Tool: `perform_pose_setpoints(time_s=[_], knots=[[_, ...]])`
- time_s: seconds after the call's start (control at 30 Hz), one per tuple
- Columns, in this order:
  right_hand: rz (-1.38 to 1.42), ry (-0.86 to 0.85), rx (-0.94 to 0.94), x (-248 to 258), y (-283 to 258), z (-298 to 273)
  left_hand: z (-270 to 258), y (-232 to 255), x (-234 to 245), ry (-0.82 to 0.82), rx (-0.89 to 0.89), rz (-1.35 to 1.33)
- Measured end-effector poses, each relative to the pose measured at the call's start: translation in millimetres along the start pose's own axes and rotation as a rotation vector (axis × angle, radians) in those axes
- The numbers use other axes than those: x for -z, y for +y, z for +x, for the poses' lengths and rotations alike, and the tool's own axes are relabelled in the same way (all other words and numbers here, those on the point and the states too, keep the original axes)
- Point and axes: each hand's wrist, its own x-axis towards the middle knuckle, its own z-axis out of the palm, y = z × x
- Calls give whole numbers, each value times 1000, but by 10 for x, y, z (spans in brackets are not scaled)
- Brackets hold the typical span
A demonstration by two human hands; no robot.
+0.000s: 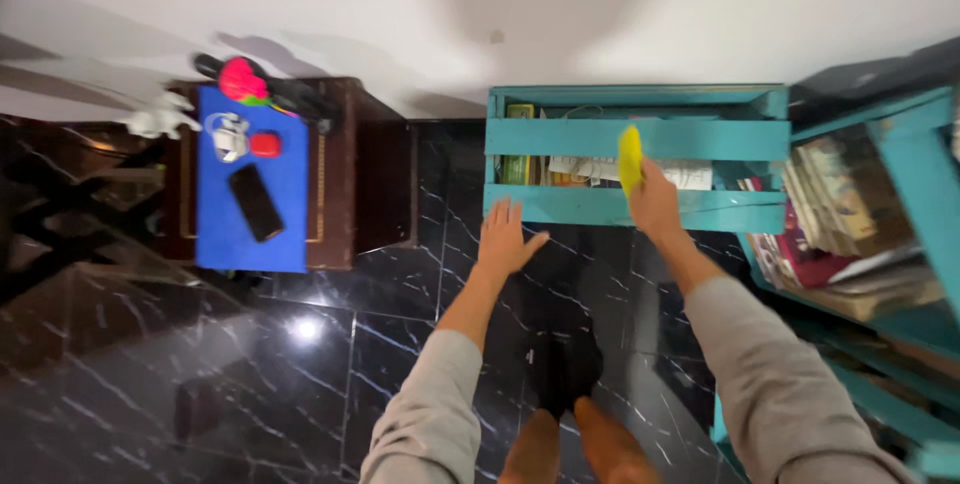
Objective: The person kneels on the floor and wipes a turquoise wooden shelf with a yellow cloth. They then pick up several picture frames from a nearby table and place them on the shelf, followed by a small decorative item.
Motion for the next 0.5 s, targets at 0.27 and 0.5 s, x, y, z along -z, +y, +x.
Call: perform_pose_setpoints(time_s=[0.27, 0.5], knots=[[-512, 342, 916, -806, -385, 819, 1353, -337, -750, 290, -224, 232], [-675, 401, 1158, -1087, 444, 1221, 1449, -377, -939, 343, -208, 303]])
